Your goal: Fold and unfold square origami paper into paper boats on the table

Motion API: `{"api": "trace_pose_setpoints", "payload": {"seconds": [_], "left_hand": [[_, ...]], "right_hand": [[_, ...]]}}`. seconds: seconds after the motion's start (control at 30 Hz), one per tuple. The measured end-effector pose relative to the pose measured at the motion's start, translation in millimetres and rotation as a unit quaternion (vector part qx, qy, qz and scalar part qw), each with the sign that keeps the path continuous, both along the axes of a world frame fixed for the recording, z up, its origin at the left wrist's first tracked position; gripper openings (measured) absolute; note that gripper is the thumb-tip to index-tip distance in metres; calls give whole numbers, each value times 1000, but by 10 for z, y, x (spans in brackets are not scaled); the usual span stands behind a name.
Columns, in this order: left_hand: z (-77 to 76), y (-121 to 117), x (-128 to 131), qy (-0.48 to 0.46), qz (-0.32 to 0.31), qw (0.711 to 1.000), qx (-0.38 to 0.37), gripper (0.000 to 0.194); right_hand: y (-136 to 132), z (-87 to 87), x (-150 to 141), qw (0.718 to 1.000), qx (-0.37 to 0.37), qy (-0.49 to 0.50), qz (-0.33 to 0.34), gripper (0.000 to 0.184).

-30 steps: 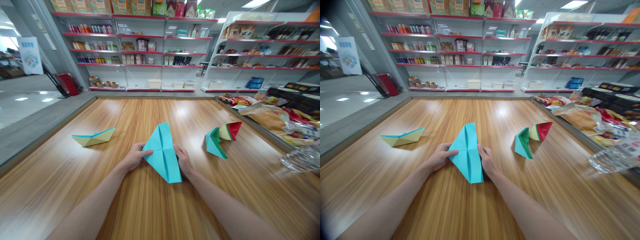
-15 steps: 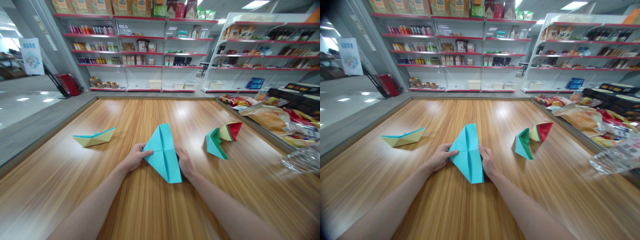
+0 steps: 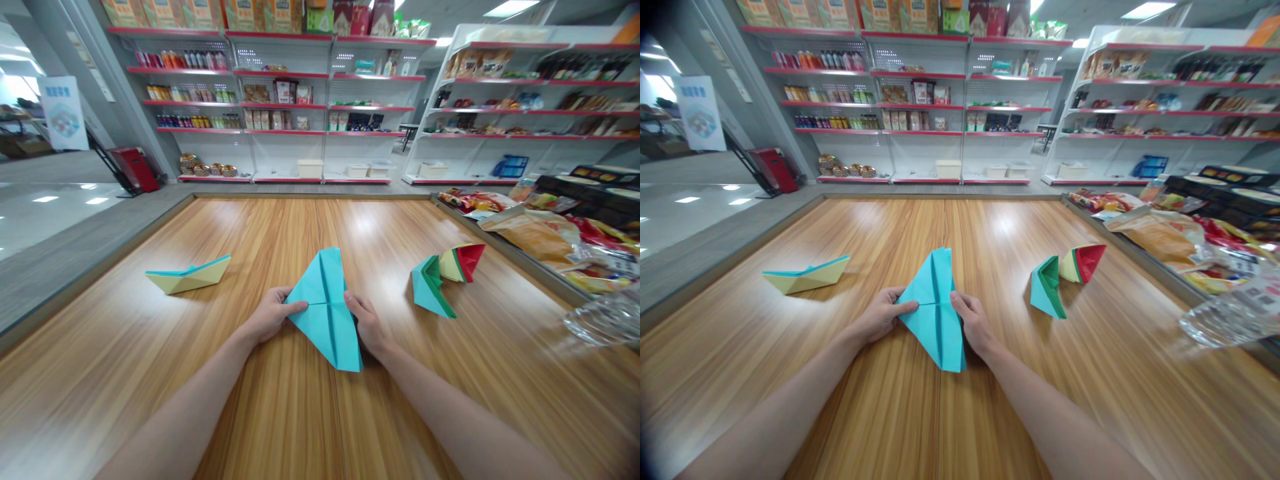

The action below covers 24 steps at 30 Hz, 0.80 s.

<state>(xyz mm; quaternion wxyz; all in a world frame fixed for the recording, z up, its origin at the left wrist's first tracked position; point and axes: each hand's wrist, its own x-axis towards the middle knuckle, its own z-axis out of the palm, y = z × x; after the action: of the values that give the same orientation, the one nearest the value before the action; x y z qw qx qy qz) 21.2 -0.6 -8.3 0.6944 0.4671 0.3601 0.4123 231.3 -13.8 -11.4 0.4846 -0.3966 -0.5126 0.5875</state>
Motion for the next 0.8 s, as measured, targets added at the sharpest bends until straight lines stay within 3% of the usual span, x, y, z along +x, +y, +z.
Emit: {"api": "trace_pose_setpoints", "payload": {"seconds": [0.2,0.53,0.8], "left_hand": [[-2,-1,-8,29,-23,999,26,32],[-29,10,-55,54,-49,997,25,34],[5,-14,-54,69,-53,996,30,41]], "right_hand": [[-59,43,-20,996,12,-50,72,37],[8,-8,17,997,1,-51,64,42],[10,17,31,992,19,-70,102,36]]}}
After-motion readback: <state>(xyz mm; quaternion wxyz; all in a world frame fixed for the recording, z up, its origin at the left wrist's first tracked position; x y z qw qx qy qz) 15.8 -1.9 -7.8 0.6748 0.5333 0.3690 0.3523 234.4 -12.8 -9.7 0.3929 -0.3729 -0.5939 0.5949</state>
